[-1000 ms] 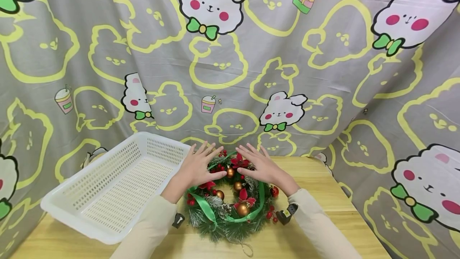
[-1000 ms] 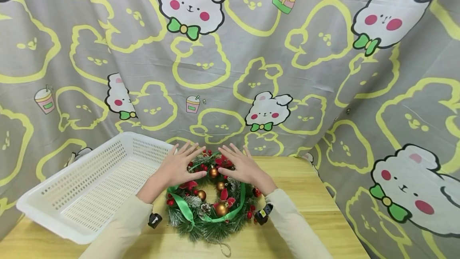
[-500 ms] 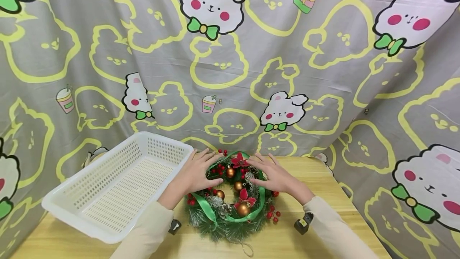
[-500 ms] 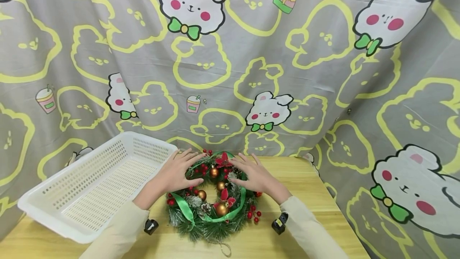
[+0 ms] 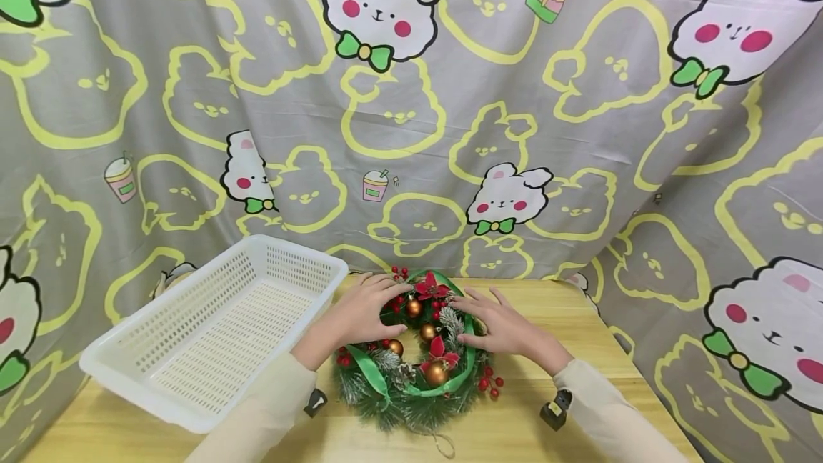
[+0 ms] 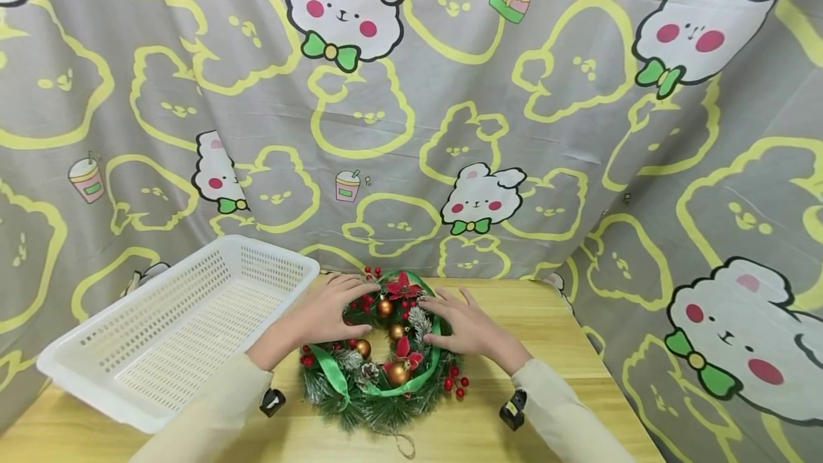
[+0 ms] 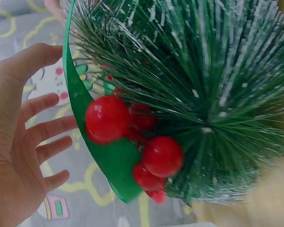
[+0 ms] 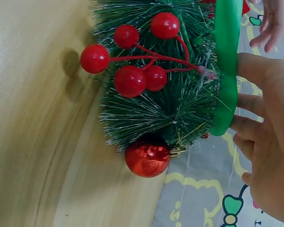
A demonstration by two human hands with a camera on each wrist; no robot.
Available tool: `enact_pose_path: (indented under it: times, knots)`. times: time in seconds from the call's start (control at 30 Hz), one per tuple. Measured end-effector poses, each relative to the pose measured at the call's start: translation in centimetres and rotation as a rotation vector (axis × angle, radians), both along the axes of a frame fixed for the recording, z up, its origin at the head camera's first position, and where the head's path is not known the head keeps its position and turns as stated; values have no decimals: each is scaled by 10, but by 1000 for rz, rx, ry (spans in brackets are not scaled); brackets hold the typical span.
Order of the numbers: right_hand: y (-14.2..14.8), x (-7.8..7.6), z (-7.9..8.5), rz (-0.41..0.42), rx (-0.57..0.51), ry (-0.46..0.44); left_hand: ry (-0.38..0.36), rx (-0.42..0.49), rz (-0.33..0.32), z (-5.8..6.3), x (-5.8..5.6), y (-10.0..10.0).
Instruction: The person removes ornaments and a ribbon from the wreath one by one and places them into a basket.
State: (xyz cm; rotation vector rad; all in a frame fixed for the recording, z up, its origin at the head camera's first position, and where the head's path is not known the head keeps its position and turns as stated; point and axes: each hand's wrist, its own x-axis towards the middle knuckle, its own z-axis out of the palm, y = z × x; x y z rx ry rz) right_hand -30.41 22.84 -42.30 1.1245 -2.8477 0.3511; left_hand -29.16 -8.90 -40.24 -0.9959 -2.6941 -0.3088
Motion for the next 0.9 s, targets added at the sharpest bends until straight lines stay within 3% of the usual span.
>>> enact_pose_path:
  times: [0.17, 0.37, 0.6, 0.73, 0.9]
  knots:
    - [0, 0, -3, -6, 12, 9, -4, -90, -33, 5, -4, 14]
    - [0, 0, -5, -18, 19, -3, -21, -128, -86, 11, -10, 28]
    - [1, -1, -5, 0, 10, 3, 90, -223, -134, 16, -21, 43]
    - [1, -1, -6, 12, 18, 26, 151, -228, -179, 15, -24, 50]
    - [2, -4, -9, 29, 30, 63, 146, -227, -205, 11, -26, 58]
